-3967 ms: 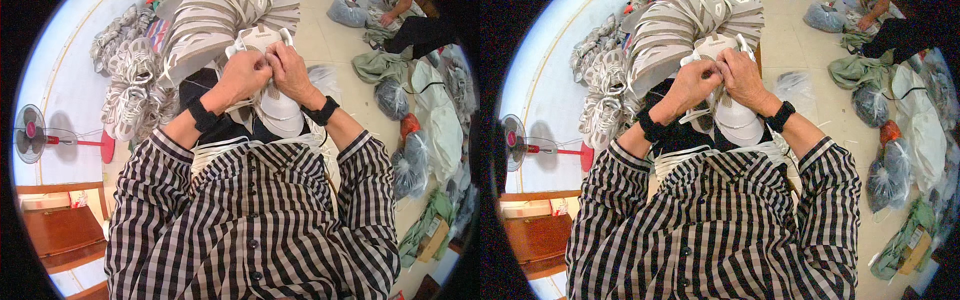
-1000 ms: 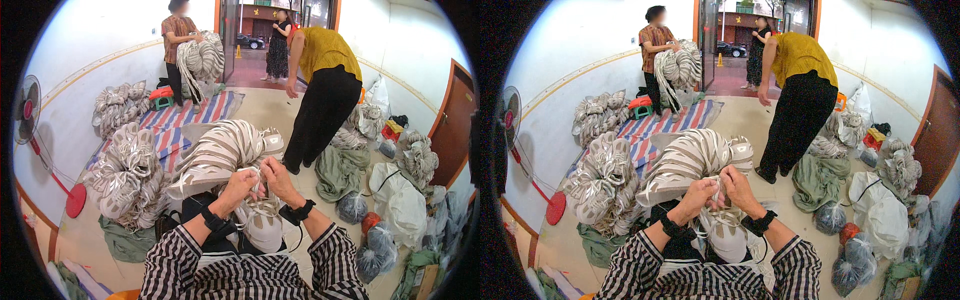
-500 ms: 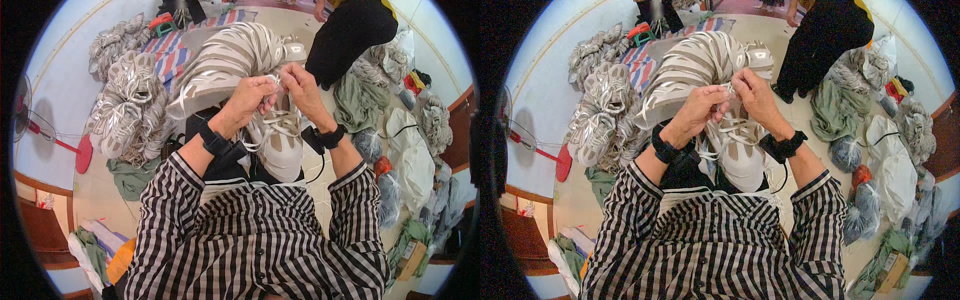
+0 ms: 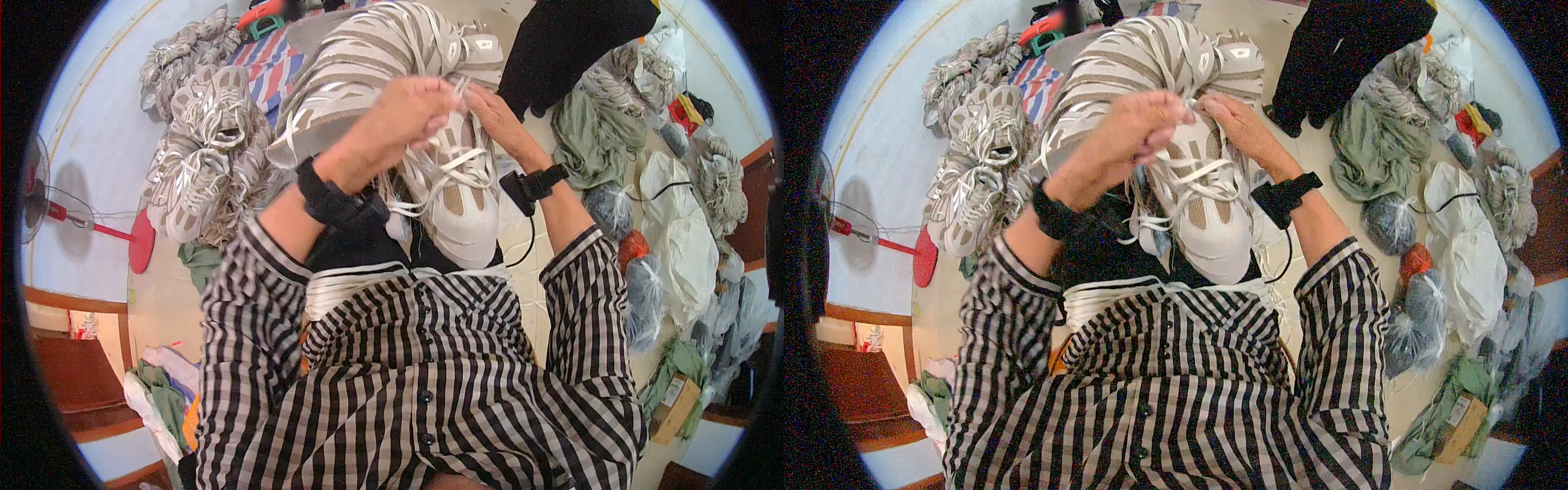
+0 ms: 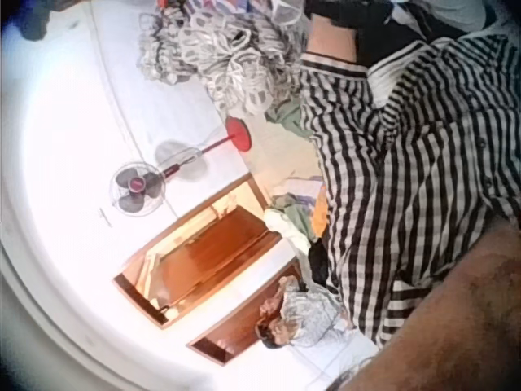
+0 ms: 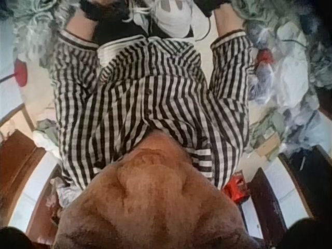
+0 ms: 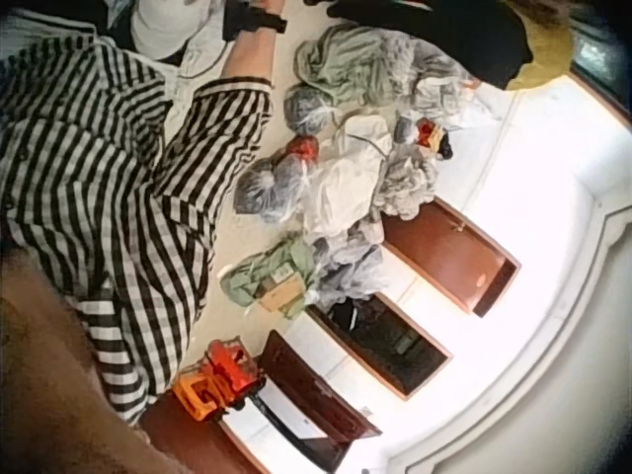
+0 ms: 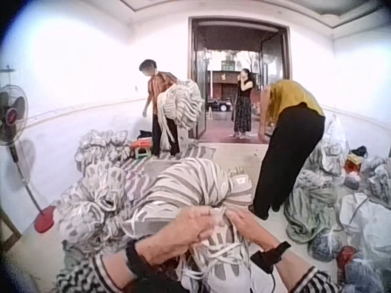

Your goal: The recorder is threading laces through the eyelets of several white sneakers.

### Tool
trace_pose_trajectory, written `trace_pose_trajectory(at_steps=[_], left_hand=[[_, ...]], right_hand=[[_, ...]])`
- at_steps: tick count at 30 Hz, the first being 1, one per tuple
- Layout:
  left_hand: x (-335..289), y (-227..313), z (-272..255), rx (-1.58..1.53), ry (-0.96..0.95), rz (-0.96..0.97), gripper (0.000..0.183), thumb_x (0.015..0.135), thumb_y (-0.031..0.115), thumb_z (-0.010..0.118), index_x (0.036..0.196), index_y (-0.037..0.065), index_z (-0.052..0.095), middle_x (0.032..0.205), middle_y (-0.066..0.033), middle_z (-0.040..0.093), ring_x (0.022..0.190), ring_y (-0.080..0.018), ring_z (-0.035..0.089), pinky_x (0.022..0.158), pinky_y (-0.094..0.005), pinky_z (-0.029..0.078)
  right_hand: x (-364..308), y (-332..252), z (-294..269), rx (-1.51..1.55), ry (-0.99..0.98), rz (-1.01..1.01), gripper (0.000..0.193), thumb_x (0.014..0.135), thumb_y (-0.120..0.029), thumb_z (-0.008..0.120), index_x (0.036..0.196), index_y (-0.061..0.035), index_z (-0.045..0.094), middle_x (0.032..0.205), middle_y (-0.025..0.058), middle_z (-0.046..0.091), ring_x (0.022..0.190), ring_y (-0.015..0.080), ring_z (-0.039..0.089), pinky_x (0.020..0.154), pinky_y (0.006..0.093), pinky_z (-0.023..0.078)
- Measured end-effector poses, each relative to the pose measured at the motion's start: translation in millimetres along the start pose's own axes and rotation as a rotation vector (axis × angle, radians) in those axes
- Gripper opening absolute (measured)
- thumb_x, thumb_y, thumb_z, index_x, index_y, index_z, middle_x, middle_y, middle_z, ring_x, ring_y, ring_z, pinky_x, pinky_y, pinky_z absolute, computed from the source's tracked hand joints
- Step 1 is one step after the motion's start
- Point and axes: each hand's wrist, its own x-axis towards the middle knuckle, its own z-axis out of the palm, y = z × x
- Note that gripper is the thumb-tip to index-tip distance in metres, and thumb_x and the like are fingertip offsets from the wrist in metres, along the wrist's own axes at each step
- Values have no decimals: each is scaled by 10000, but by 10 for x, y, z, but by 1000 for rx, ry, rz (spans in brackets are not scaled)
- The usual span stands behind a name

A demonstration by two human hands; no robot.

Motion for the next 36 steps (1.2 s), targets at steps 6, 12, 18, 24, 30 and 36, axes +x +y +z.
trace_pose_trajectory(at_steps=[6, 12, 18, 24, 30, 36], left_hand=[[-334, 974, -37, 731, 8, 622, 201, 904, 222, 622, 956, 30, 646, 629, 53, 423, 519, -49, 387, 442, -233, 345], [-656, 1424, -266, 929, 198, 714, 182, 876, 205, 624, 941, 35, 637, 647, 36, 440, 551, -73, 412, 473, -248, 361], [-796, 894, -1090, 980, 470, 508, 167, 848, 187, 626, 926, 39, 627, 666, 19, 457, 583, -96, 438, 503, -263, 378], [-1044, 104, -1370, 944, 563, 210, 155, 820, 169, 628, 911, 44, 617, 684, 2, 475, 615, -119, 463, 533, -279, 394], [-916, 437, -676, 958, 361, 551, 148, 792, 151, 631, 895, 49, 608, 702, -15, 492, 647, -143, 488, 564, -294, 411], [-642, 1060, 24, 1145, 188, 851, 146, 764, 133, 633, 880, 53, 598, 720, -32, 509, 680, -166, 513, 594, -309, 427]], right_hand=[[-169, 69, 141, -66, -3, 60, 440, 963, -365, 434, 1117, 15, 593, 1025, 190, 615, 1007, 326, 538, 898, 394, 411], [-118, 151, 208, -189, -41, 54, 416, 966, -335, 405, 1107, 10, 592, 1053, 214, 620, 1036, 380, 532, 923, 467, 399], [-122, 167, 216, -143, -21, 76, 405, 985, -316, 399, 1113, 15, 595, 1025, 217, 651, 934, 385, 596, 883, 418, 454], [-263, -17, -17, 222, 82, 158, 282, 985, -234, 505, 1132, -40, 647, 1056, 73, 677, 974, 160, 609, 847, 290, 467], [-361, -512, -452, 350, -58, 27, 342, 960, -191, 555, 1264, -40, 598, 1194, 43, 638, 800, 79, 573, 733, 241, 491], [-255, -1049, -395, 383, -483, 37, 445, 972, -279, 566, 1347, -43, 524, 1247, 53, 617, 747, 55, 528, 661, 224, 473]])
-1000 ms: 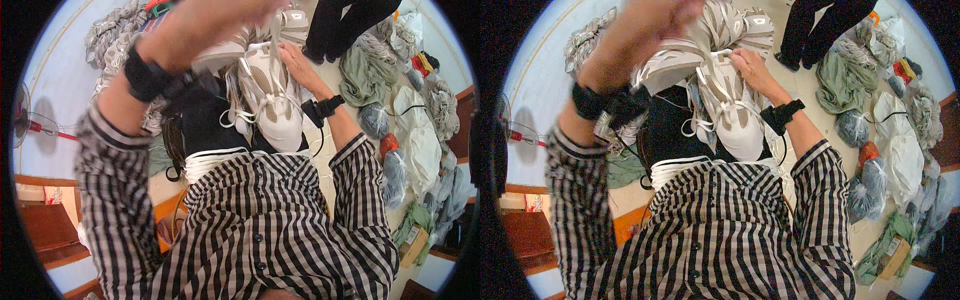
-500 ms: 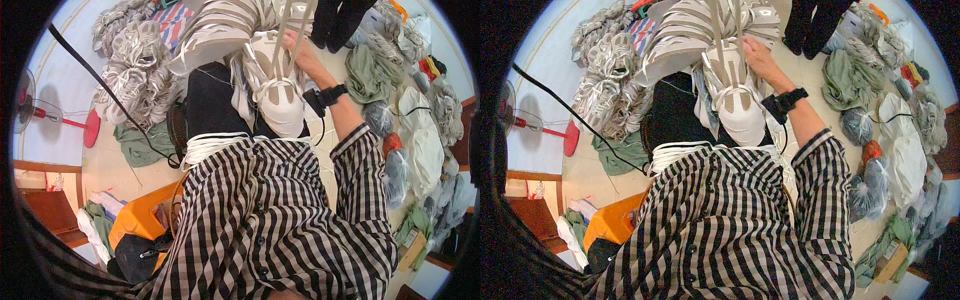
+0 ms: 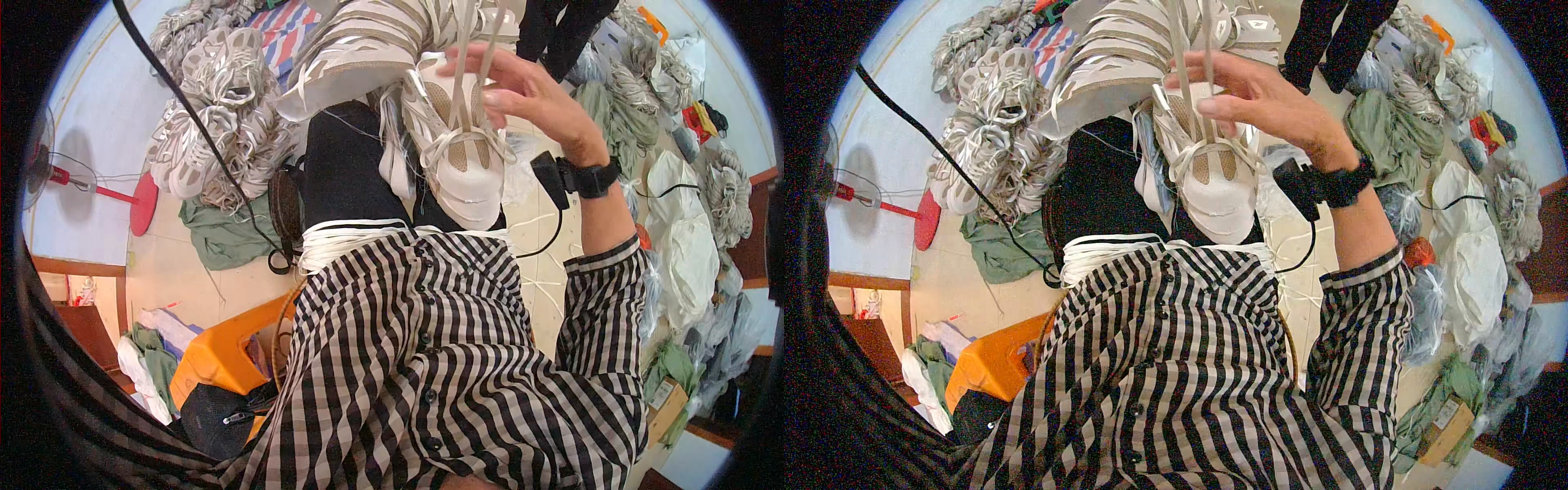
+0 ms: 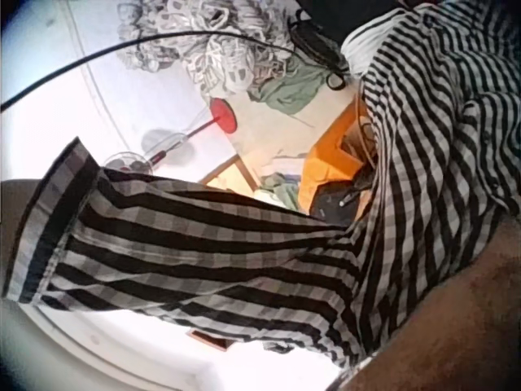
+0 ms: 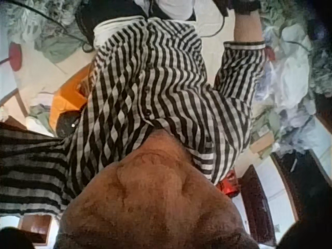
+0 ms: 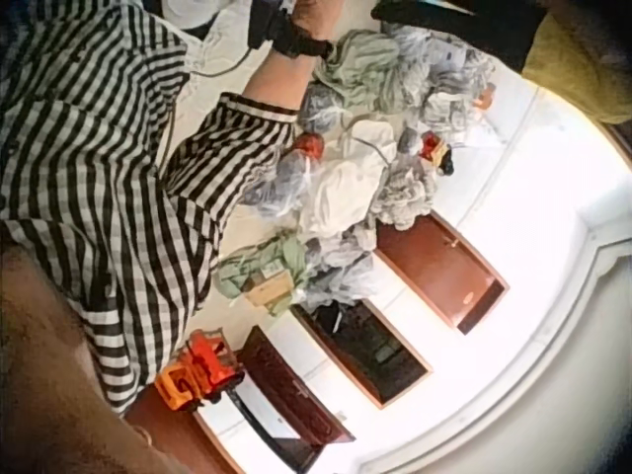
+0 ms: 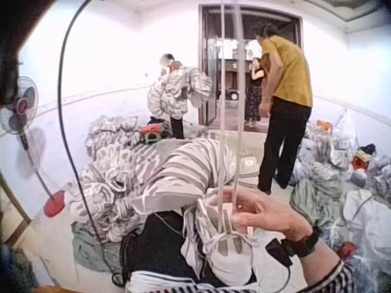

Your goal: The recorder is threading laces through the eyelets of several white sneakers.

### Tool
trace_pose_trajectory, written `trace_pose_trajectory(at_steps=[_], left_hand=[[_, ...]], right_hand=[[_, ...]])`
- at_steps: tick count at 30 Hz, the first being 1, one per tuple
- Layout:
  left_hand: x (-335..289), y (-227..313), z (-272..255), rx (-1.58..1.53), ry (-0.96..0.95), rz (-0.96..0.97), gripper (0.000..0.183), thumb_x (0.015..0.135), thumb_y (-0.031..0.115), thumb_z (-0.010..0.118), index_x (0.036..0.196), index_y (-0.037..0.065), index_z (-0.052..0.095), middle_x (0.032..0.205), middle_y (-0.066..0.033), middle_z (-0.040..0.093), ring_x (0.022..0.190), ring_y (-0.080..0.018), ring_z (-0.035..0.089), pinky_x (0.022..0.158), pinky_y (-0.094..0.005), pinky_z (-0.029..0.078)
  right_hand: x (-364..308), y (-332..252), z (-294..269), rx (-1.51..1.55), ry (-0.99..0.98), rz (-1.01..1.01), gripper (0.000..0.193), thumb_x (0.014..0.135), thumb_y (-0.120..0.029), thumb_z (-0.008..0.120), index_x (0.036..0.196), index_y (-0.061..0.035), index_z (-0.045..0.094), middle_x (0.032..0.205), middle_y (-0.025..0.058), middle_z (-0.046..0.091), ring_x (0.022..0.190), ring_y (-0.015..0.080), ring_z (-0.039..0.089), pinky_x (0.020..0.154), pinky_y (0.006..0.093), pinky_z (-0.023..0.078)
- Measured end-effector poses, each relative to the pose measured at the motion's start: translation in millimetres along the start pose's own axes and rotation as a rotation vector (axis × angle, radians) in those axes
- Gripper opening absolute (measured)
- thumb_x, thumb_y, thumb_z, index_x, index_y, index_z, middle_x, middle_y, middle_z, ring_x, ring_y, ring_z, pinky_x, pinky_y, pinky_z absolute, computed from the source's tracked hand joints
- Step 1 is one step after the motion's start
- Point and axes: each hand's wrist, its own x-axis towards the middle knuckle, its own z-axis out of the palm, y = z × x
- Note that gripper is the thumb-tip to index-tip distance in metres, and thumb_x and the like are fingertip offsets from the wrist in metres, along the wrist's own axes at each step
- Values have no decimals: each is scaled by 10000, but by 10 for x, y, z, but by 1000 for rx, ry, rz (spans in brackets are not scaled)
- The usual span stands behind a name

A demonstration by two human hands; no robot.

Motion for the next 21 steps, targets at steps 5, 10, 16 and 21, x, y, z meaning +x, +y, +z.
trace_pose_trajectory(at_steps=[5, 10, 16, 21], left_hand=[[410, 278, -29, 133, 41, 222, 148, 741, 119, 635, 868, 57, 590, 736, -46, 523, 706, -186, 534, 620, -322, 441], [325, 315, 149, 179, 139, 455, 155, 717, 104, 637, 855, 61, 582, 751, -60, 537, 733, -205, 555, 645, -335, 455], [-693, 261, 1582, -121, -69, 461, 140, 696, 80, 640, 809, 54, 561, 789, -76, 561, 792, -232, 573, 726, -352, 473], [-1270, -2, 2248, -144, -82, 218, 325, 692, 82, 682, 1001, 6, 614, 1041, -114, 594, 1053, -289, 560, 989, -416, 433]], right_hand=[[129, 91, -36, 111, -111, 100, 306, 1016, -286, 500, 1059, -11, 627, 855, 15, 640, 649, 62, 550, 602, 218, 474], [167, 277, -92, 360, 200, 162, 276, 1030, -292, 488, 942, -55, 597, 803, -4, 593, 613, 73, 534, 609, 227, 448], [272, 285, -37, 334, 225, 171, 253, 1019, -273, 494, 951, -52, 596, 670, -37, 489, 544, 66, 425, 525, 219, 380], [392, 201, 2, 197, 171, 218, 269, 987, -282, 525, 907, -46, 629, 637, -49, 494, 527, 49, 422, 477, 209, 348]])
